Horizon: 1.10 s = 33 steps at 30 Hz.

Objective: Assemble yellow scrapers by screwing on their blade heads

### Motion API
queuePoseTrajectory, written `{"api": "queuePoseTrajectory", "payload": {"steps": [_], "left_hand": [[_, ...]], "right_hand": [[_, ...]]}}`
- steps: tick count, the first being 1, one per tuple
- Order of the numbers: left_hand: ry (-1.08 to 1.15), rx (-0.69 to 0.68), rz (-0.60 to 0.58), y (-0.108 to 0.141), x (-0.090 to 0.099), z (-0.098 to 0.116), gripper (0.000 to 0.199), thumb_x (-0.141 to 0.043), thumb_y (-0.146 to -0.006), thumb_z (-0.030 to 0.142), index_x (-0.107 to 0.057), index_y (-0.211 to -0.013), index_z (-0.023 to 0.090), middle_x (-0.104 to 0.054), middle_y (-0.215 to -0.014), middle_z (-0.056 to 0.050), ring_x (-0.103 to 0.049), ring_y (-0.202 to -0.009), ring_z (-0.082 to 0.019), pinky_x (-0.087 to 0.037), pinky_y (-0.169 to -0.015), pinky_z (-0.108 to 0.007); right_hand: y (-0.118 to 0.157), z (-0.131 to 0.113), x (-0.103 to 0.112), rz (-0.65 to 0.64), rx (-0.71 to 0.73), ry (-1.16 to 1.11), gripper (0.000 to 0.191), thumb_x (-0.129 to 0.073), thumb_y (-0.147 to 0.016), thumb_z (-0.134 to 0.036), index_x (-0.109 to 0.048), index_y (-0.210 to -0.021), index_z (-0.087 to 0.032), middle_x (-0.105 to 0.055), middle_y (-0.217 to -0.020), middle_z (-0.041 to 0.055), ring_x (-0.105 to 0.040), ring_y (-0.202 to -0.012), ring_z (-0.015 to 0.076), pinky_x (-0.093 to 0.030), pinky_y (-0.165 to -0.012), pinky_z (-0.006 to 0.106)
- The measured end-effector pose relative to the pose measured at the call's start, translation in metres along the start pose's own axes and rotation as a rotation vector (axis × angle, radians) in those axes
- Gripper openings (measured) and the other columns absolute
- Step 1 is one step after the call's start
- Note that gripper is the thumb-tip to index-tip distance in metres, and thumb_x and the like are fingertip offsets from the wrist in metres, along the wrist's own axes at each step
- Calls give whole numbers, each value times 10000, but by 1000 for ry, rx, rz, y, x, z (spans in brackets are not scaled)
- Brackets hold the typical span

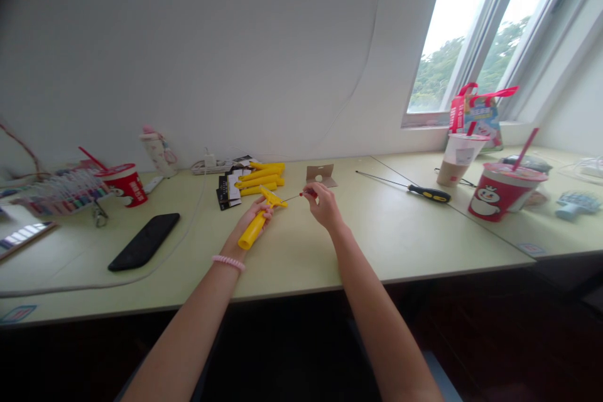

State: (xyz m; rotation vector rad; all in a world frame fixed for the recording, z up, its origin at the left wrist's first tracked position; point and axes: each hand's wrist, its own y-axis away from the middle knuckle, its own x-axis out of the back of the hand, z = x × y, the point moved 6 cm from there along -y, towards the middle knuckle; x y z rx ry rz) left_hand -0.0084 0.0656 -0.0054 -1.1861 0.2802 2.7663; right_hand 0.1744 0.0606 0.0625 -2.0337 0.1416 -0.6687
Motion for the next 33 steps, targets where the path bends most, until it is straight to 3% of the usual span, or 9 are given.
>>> {"api": "queuePoseTrajectory", "payload": {"steps": [24, 33], "left_hand": [[-45, 43, 25, 3, -2, -3, 525, -485, -690, -47, -420, -1136, 221, -484, -846, -37, -457, -491, -6, -371, -393, -87], [-112, 92, -8, -1, 3, -7, 586, -500, -686, -44, -381, -1191, 230, -505, -859, -47, -484, -505, -19, -387, -406, -100]], "right_hand": [[2, 12, 0, -23, -159, -83, 146, -527, -779, -308, -599, -772, -181, -654, -708, 36, -570, -624, 138, -448, -597, 250], [5, 24, 4, -27, -251, 71, 349, -452, -817, -437, -570, -620, -175, -521, -499, -2, -430, -453, 105, -339, -462, 227]]}}
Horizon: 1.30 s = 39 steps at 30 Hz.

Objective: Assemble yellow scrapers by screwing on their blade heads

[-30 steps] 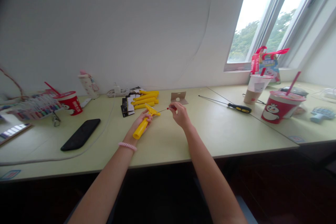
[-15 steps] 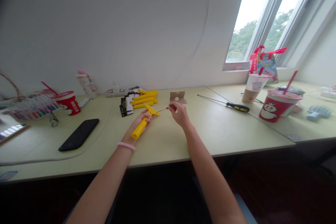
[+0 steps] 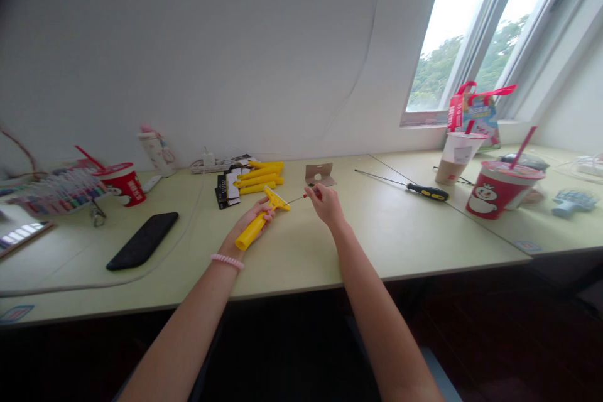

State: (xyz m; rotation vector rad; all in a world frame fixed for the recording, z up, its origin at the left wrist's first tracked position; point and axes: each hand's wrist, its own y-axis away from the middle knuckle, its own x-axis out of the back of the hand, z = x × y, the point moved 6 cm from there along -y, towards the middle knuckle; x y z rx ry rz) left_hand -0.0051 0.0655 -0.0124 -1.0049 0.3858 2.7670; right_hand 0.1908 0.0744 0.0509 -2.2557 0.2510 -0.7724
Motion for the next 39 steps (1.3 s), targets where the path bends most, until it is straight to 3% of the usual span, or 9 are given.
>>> {"api": "queuePoseTrajectory", "payload": {"steps": [7, 12, 17, 24, 34, 39], "left_hand": [[6, 9, 0, 1, -1, -1, 553, -527, -698, -17, -413, -1184, 222, -498, -817, -25, -457, -465, 1, -390, -402, -95], [-48, -2, -42, 0, -2, -2, 592, -512, -682, -34, -394, -1206, 215, -502, -827, -34, -471, -466, -8, -393, -395, -100], [-52, -8, -44, 1, -4, -2, 602, -511, -689, -28, -377, -1222, 216, -502, -809, -31, -472, -466, -11, -395, -401, -101], [-116, 26, -64, 4, -6, -3, 592, -538, -682, -9, -391, -1207, 220, -498, -738, 0, -463, -441, -15, -385, -395, -107], [-140, 13, -52, 4, -7, -2, 559, -505, -700, -8, -368, -1196, 210, -504, -764, -23, -471, -457, -23, -369, -394, -106], [-159, 19, -39, 8, -9, -1, 533, -486, -711, 2, -363, -1192, 195, -491, -747, -19, -462, -449, -25, -349, -380, -105]], "right_hand": [[-2, -2, -2, 0, 50, -75, 268, -385, -838, -336, -603, -869, -183, -628, -731, 36, -542, -619, 137, -417, -579, 247], [2, -9, 2, 63, 41, -117, 254, -445, -821, -389, -589, -799, -182, -587, -610, 13, -497, -500, 109, -396, -502, 219], [4, -6, 0, 11, 10, -7, 313, -374, -859, -400, -593, -778, -192, -541, -522, -5, -475, -453, 112, -350, -477, 221], [-1, -7, 2, 57, 95, -38, 278, -350, -854, -289, -595, -952, -202, -636, -891, 56, -570, -794, 177, -428, -705, 292], [4, -12, 10, 129, 21, 37, 195, -478, -800, -326, -593, -716, -193, -551, -527, -3, -462, -465, 116, -361, -493, 237], [1, -10, 5, 47, 85, -97, 164, -424, -820, -268, -569, -842, -196, -629, -767, 35, -552, -666, 139, -424, -568, 234]]}}
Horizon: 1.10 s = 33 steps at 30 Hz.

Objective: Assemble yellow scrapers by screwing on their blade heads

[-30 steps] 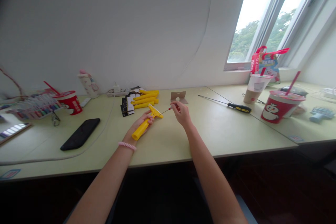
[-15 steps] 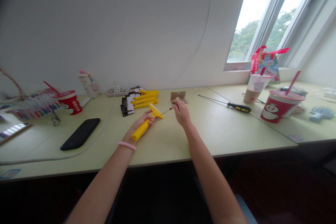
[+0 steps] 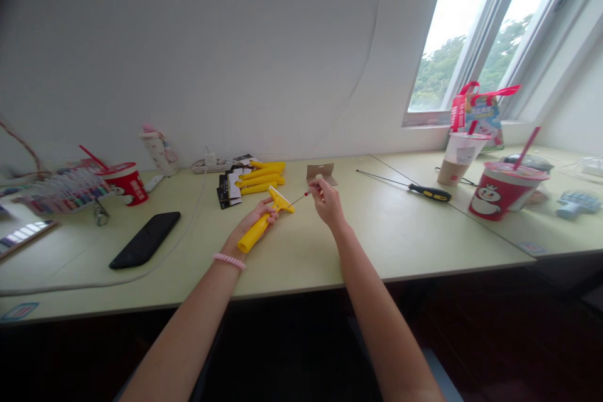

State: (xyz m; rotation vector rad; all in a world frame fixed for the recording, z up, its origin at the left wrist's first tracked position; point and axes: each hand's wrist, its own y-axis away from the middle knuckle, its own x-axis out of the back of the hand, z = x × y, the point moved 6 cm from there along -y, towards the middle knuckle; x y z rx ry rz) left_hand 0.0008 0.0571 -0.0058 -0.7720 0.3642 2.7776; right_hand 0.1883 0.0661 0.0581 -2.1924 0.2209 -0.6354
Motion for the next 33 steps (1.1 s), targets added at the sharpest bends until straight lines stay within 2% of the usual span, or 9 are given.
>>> {"api": "queuePoseTrajectory", "payload": {"steps": [3, 10, 17, 33], "left_hand": [[12, 1, -3, -1, 0, -1, 535, -480, -711, -2, -355, -1191, 201, -488, -748, -19, -468, -455, -27, -356, -384, -105], [86, 11, 10, -5, 5, -3, 557, -498, -705, -12, -358, -1192, 218, -487, -775, -21, -476, -477, -23, -385, -402, -100], [97, -9, 33, -6, 6, -2, 568, -477, -715, -24, -337, -1210, 218, -489, -776, -26, -479, -482, -25, -381, -391, -94], [96, 15, 32, -5, 6, -3, 525, -479, -713, -17, -361, -1163, 225, -502, -815, -31, -477, -472, -16, -398, -412, -100]], "right_hand": [[0, 3, -1, -3, 17, -16, 161, -410, -811, -216, -560, -864, -195, -624, -836, 45, -558, -736, 149, -447, -638, 259], [0, 1, 1, 27, 65, -11, 169, -409, -806, -180, -569, -859, -192, -611, -800, 40, -547, -702, 150, -447, -635, 273], [1, 0, 3, 60, 105, 36, 177, -401, -796, -138, -567, -822, -195, -612, -809, 41, -549, -760, 162, -435, -695, 288], [2, 3, 1, 41, 63, 23, 190, -399, -786, -138, -573, -836, -194, -613, -820, 44, -557, -767, 164, -442, -681, 286]]}}
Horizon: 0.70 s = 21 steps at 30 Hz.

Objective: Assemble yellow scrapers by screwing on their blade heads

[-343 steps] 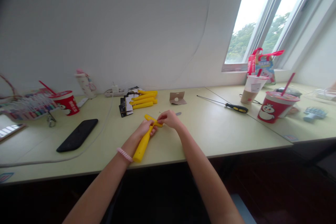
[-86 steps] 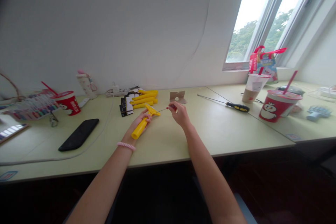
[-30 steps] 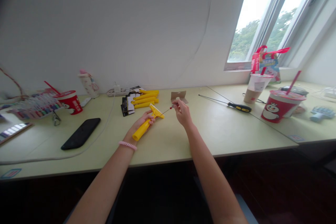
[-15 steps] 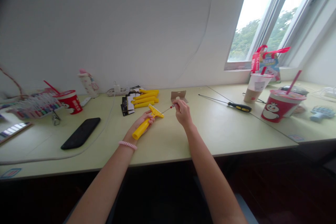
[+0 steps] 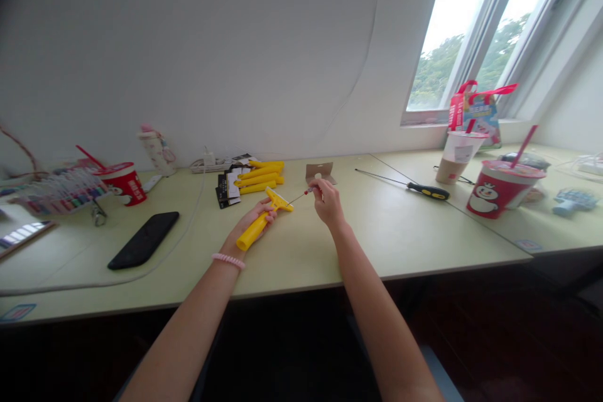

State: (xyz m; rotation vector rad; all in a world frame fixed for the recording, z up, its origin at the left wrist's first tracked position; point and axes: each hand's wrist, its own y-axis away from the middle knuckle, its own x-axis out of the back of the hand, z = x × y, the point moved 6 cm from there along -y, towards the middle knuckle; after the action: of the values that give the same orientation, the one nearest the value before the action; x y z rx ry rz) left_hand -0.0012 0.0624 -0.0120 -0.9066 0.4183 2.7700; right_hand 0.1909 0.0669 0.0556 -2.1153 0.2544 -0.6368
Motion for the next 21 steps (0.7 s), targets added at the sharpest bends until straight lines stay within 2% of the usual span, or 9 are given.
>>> {"api": "queuePoseTrajectory", "payload": {"steps": [12, 21], "left_hand": [[8, 3, -8, -2, 1, 0, 501, -485, -723, 0, -364, -1156, 222, -488, -773, -23, -476, -477, -24, -394, -408, -100], [29, 10, -20, -1, 1, -1, 504, -492, -709, -13, -402, -1150, 214, -506, -797, -26, -472, -475, -14, -402, -417, -97]], "right_hand": [[0, -3, 1, -7, 6, -16, 182, -413, -785, -156, -586, -830, -191, -623, -819, 45, -562, -744, 154, -454, -637, 268], [-1, 4, 0, 3, -75, -29, 183, -413, -759, -162, -588, -803, -190, -627, -787, 36, -558, -700, 148, -460, -616, 269]]}}
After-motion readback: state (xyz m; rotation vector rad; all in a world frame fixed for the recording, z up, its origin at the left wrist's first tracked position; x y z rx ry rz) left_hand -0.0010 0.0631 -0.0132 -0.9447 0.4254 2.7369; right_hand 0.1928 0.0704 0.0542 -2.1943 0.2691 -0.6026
